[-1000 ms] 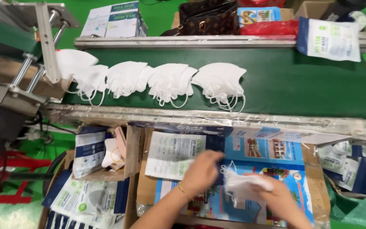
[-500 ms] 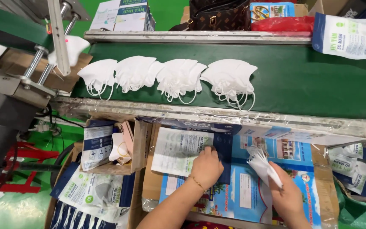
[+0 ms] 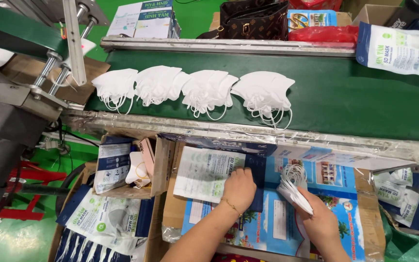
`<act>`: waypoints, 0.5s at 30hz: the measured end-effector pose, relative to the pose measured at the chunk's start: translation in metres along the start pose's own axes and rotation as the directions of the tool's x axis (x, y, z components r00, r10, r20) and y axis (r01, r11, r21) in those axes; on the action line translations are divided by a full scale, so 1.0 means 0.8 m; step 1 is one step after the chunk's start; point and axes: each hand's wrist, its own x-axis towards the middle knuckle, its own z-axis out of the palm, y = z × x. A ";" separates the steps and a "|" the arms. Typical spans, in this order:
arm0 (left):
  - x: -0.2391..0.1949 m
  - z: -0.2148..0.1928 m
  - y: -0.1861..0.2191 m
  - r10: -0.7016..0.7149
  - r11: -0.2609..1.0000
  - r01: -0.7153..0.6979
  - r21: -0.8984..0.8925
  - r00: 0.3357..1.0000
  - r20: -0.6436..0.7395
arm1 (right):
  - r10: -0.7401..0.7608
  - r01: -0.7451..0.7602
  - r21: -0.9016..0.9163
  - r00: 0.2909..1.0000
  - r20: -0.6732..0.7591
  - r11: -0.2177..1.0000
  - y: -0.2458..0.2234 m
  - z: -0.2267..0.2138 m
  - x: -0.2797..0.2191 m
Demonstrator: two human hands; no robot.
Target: Manually picking face masks from a conveyor belt and placing them into individual plastic pouches.
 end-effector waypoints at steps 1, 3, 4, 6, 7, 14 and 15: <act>0.002 0.002 -0.001 0.003 1.000 -0.003 0.001 1.000 -0.005 | -0.003 0.003 0.001 1.000 -0.005 1.000 0.002 0.002 0.001; 0.005 0.006 -0.004 0.016 1.000 -0.016 -0.009 1.000 -0.007 | -0.009 0.010 0.062 1.000 -0.027 0.998 0.006 0.005 0.000; 0.005 -0.003 -0.003 0.021 1.000 -0.021 -0.007 1.000 -0.007 | -0.007 0.009 0.064 0.999 -0.031 0.998 0.007 0.005 0.001; 0.000 -0.017 -0.001 0.013 0.997 -0.014 -0.070 1.000 -0.025 | -0.026 0.028 0.060 0.999 -0.024 0.998 0.011 0.007 -0.001; 0.000 -0.015 -0.001 0.012 0.998 -0.014 -0.069 1.000 -0.025 | -0.027 0.028 0.061 0.999 -0.024 0.998 0.010 0.006 0.000; 0.005 -0.018 -0.008 -0.083 0.987 0.077 -0.140 0.996 -0.034 | -0.149 0.143 -0.080 0.987 -0.067 0.986 0.034 0.021 -0.003; 0.009 -0.020 -0.011 -0.120 0.978 0.115 -0.174 0.993 -0.016 | -0.210 0.197 -0.167 0.976 -0.061 0.966 0.041 0.025 -0.005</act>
